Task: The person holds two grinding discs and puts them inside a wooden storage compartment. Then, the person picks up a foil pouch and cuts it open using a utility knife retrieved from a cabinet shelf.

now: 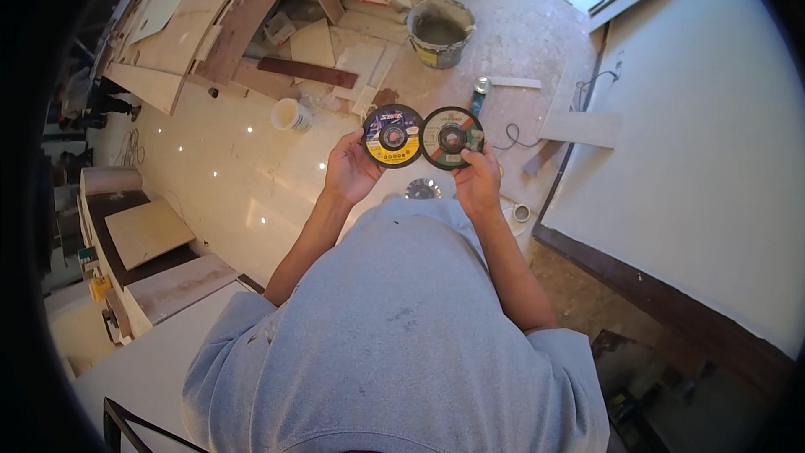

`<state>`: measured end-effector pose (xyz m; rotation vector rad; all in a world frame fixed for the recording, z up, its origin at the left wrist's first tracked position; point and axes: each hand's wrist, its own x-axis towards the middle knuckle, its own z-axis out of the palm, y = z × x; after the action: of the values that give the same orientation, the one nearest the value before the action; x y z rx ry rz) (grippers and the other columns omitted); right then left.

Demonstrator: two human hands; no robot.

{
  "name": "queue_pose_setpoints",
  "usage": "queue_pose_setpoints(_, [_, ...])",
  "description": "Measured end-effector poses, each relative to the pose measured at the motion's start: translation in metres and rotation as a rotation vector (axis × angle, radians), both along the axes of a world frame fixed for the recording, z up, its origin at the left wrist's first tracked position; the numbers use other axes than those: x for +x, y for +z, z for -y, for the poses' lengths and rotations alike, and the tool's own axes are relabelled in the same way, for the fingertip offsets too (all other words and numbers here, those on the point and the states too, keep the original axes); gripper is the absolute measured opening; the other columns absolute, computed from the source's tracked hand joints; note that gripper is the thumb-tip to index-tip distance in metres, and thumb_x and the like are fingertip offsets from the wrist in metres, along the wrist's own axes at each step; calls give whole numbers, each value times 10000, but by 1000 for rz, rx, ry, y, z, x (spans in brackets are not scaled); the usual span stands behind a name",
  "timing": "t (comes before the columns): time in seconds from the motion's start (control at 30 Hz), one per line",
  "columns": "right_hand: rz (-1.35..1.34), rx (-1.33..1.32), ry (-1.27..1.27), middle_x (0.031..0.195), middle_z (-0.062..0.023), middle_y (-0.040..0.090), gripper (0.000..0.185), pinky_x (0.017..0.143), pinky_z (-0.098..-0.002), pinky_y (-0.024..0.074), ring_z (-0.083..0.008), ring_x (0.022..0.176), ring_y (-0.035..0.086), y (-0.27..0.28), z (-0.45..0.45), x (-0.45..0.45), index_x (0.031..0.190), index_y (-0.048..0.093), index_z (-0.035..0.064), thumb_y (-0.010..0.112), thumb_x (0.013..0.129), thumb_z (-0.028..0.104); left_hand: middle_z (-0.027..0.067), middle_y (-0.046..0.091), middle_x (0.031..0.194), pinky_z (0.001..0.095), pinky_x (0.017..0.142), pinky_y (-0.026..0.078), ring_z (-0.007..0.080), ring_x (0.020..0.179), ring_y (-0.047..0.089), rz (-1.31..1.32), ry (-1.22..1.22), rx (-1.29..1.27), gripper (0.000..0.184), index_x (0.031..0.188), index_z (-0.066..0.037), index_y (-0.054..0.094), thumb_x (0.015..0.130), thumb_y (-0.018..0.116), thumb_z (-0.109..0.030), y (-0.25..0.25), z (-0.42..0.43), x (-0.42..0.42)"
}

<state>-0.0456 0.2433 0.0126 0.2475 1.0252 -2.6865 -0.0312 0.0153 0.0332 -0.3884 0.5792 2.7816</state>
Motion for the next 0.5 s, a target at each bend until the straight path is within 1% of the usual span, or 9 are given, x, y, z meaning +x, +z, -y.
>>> queue_pose_setpoints(0.17, [-27,-45,5,1200,-133,558,427,970,-400,451,-244,1121,553,4,2,1,1252,436,-13,452,826,4,127,599,1174,364,908,499,219,1067,592,-2,-5,-4,384,1238,-1,477,950,442,-252,1,0,0])
queue_pose_setpoints(0.27, [-2,-4,6,1206,-135,556,425,985,-403,440,-246,1128,549,2,1,0,1251,439,-14,452,826,7,126,600,1172,363,907,499,219,1066,593,-3,-7,-5,384,1239,-1,476,952,441,-254,1,0,0])
queue_pose_setpoints(0.37, [-45,-54,11,1208,-137,557,425,983,-402,441,-246,1128,549,7,2,1,1253,438,-12,450,829,9,126,601,1171,362,906,500,219,1064,594,-1,-8,-5,383,1239,-1,476,954,438,-254,2,0,-1])
queue_pose_setpoints(0.5, [-41,-33,2,1210,-135,556,425,967,-397,454,-244,1122,554,8,2,0,1257,433,-7,448,833,13,128,601,1173,362,904,501,220,1061,596,1,-8,-5,382,1240,-1,475,956,432,-252,3,0,-1])
